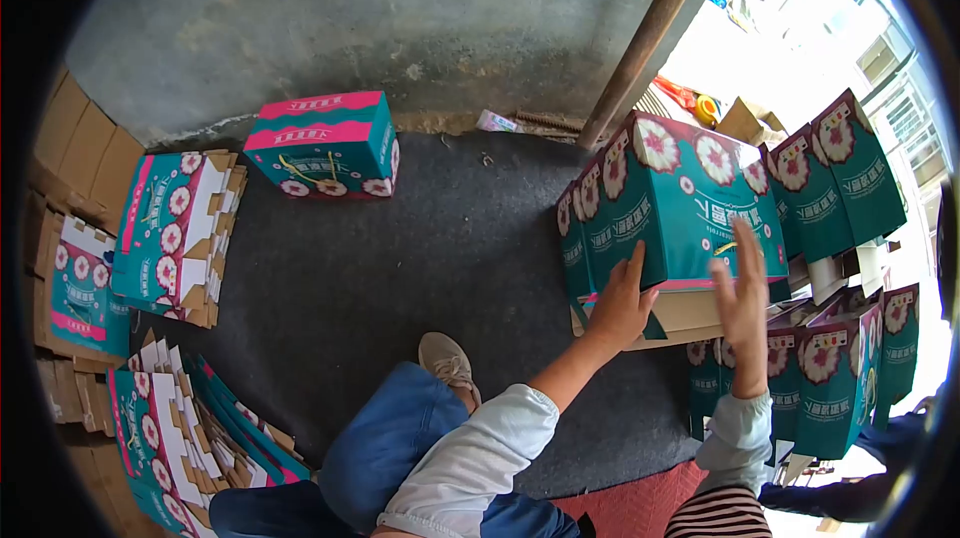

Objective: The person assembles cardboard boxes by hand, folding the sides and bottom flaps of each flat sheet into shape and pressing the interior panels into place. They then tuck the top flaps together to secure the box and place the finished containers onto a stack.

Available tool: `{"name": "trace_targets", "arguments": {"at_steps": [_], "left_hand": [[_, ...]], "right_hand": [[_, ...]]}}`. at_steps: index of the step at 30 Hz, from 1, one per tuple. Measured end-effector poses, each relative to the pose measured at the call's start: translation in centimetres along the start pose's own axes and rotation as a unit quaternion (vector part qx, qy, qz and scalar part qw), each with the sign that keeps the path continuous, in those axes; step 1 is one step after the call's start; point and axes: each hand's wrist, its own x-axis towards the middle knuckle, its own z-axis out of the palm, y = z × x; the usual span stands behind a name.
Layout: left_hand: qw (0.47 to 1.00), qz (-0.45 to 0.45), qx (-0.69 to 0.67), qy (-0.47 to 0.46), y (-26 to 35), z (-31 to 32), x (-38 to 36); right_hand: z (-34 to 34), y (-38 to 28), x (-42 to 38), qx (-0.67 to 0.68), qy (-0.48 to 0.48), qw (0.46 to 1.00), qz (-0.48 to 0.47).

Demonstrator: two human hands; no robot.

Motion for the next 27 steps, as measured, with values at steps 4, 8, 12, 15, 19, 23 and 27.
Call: {"name": "trace_targets", "arguments": {"at_steps": [4,8,12,15,19,23,27], "left_hand": [[0.995,-0.038,0.038,-0.080,-0.3,-0.6,-0.8],[0.977,-0.074,0.158,-0.126,1.3,-3.1,-1.8],[0.961,0.065,0.248,-0.099,8.4,-5.1,-4.3],[0.945,0.214,0.243,-0.049,13.2,-5.0,-8.5],[0.923,0.285,0.251,-0.064,16.8,-8.0,-15.5],[0.918,0.232,0.320,0.033,14.6,-17.4,-24.9],[0.880,-0.008,0.413,0.234,9.8,-24.2,-37.5]], "right_hand": [[5.0,-0.5,1.6,-0.151,-0.092,0.984,-0.017],[6.7,1.9,1.5,-0.141,-0.040,0.989,-0.027],[6.6,4.7,2.6,-0.135,-0.027,0.990,-0.030],[6.5,5.3,3.7,-0.130,-0.032,0.990,-0.040],[7.3,5.3,3.2,-0.147,-0.025,0.988,-0.046],[6.6,2.9,3.2,-0.206,-0.048,0.977,-0.010],[6.2,-5.8,-1.2,-0.053,-0.007,0.987,-0.153]]}}
